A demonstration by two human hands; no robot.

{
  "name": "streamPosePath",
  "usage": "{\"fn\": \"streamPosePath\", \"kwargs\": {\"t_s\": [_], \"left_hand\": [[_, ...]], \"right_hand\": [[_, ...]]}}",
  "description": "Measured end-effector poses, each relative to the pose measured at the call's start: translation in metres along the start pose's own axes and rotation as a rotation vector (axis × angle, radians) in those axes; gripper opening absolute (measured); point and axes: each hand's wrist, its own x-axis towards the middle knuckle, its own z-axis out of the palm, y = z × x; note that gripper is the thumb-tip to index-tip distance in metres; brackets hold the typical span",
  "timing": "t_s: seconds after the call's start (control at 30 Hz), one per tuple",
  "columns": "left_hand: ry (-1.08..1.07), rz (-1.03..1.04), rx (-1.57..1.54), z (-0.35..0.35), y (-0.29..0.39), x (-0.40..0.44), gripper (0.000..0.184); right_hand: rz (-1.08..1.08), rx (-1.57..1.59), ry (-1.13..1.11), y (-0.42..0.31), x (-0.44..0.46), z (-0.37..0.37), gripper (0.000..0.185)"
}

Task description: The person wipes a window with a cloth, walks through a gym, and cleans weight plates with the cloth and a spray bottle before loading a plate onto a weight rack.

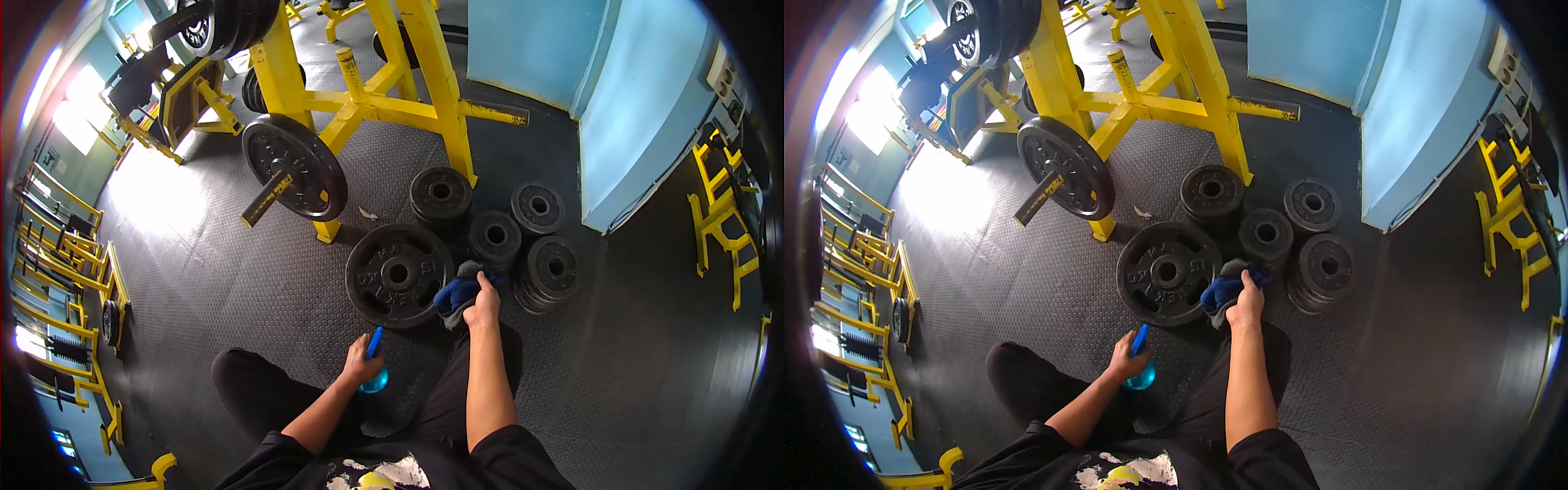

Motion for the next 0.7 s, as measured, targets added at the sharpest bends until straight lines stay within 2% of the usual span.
{"fn": "streamPosePath", "kwargs": {"t_s": [0.1,0.17,0.3,0.33,0.4,0.47,0.5,0.53,0.57,0.6,0.7], "left_hand": [[0.099,0.086,-0.040,0.000,0.003,0.004,0.035],[-0.051,-0.030,-0.043,-0.004,0.006,0.005,0.033],[0.024,-0.077,-0.071,0.002,0.015,0.005,0.028],[0.062,-0.034,-0.057,0.004,0.016,0.005,0.025],[0.102,0.005,-0.044,0.007,0.015,0.005,0.024],[0.014,-0.203,-0.056,0.009,0.014,0.004,0.023],[0.015,-0.211,-0.054,0.011,0.014,0.003,0.023],[0.076,-0.136,-0.052,0.013,0.015,0.002,0.022],[0.136,-0.060,-0.051,0.015,0.015,0.001,0.021],[0.134,-0.064,-0.050,0.015,0.015,-0.001,0.021],[0.041,-0.097,-0.060,0.012,0.017,0.000,0.021]], "right_hand": [[0.002,0.008,-0.024,-0.001,0.003,-0.004,0.020],[0.001,0.012,-0.012,-0.004,0.002,-0.003,0.019],[0.027,0.008,-0.037,-0.006,0.003,-0.008,0.021],[0.027,0.005,-0.034,-0.005,0.004,-0.009,0.021],[0.004,-0.003,-0.021,0.000,0.010,-0.012,0.032],[0.050,-0.014,-0.017,0.002,0.013,-0.014,0.034],[0.089,-0.018,-0.013,0.002,0.013,-0.014,0.035],[0.096,-0.022,-0.011,0.003,0.012,-0.013,0.035],[0.086,-0.025,-0.022,0.002,0.006,-0.009,0.028],[0.073,-0.028,-0.034,0.001,0.002,-0.005,0.021],[0.072,-0.013,-0.050,0.005,0.005,-0.006,0.024]]}}
